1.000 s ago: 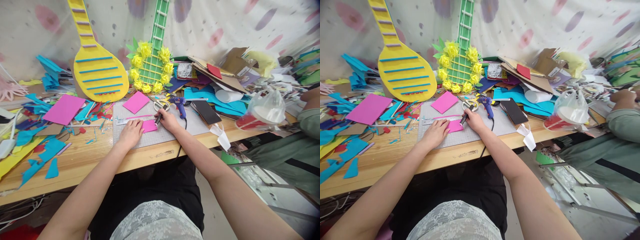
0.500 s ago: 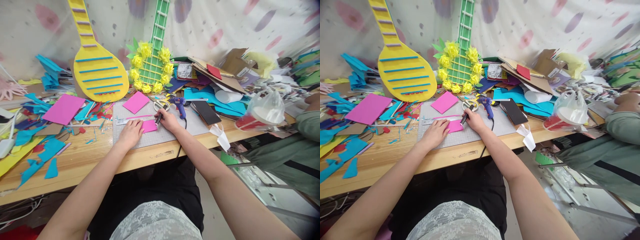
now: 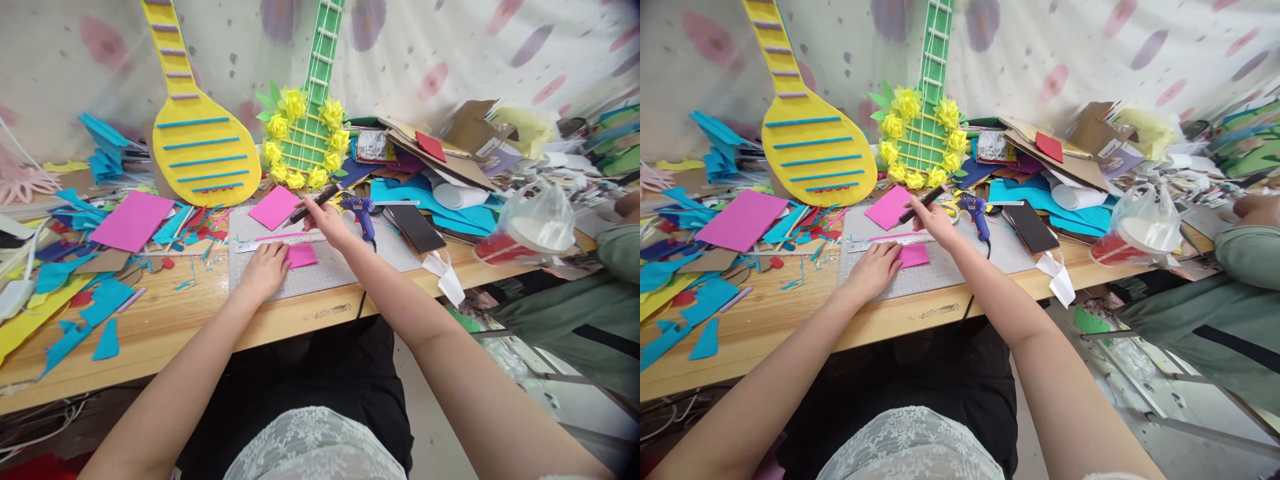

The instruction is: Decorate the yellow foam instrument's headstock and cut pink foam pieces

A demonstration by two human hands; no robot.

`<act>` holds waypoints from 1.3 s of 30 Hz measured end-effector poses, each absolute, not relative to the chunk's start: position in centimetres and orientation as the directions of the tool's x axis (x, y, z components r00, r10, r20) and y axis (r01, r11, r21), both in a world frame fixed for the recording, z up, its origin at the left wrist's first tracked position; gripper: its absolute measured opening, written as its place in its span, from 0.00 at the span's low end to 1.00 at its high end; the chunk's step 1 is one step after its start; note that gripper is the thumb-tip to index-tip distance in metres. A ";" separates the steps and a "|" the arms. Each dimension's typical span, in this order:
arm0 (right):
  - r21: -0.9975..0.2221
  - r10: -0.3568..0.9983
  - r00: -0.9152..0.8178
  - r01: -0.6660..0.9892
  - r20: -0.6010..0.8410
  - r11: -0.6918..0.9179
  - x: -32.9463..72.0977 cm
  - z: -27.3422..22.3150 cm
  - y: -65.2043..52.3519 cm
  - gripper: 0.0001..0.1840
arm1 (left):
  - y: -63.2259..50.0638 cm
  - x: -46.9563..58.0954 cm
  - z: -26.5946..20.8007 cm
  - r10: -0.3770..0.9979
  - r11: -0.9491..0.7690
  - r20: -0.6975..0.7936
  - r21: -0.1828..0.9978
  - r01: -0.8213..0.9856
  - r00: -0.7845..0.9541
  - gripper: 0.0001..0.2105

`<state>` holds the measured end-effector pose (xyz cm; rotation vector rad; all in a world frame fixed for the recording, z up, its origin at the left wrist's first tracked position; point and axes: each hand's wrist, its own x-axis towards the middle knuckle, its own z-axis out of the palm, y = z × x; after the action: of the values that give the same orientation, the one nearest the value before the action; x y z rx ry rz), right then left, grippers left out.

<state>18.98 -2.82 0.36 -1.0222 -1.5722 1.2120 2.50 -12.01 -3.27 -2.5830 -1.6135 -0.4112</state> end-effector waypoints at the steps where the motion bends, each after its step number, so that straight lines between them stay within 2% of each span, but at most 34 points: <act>1: -0.985 0.940 -0.316 0.073 0.128 0.159 17.9 0.6 -2.6 0.23 | -12.0 2.5 -3.3 0.872 -0.447 0.264 0.084 0.891 0.413 0.19; 4: -0.995 0.933 -0.353 0.043 0.066 0.087 15.0 0.3 -2.3 0.21 | -12.0 2.5 -3.6 0.866 -0.453 0.279 0.082 0.888 0.415 0.19; 12: -0.999 0.957 -0.291 0.033 -0.011 -0.002 12.5 -2.5 -1.9 0.19 | -11.8 2.4 -4.0 0.858 -0.459 0.306 0.098 0.883 0.413 0.19; 39: -0.948 0.912 -0.395 0.237 0.107 0.214 14.6 -2.6 -1.4 0.21 | -12.0 2.5 -3.3 0.874 -0.443 0.266 0.093 0.891 0.407 0.20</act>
<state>14.57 -1.38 -2.56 -1.0721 -1.7815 1.2091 2.53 -12.01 -3.32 -2.5812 -1.6219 -0.4277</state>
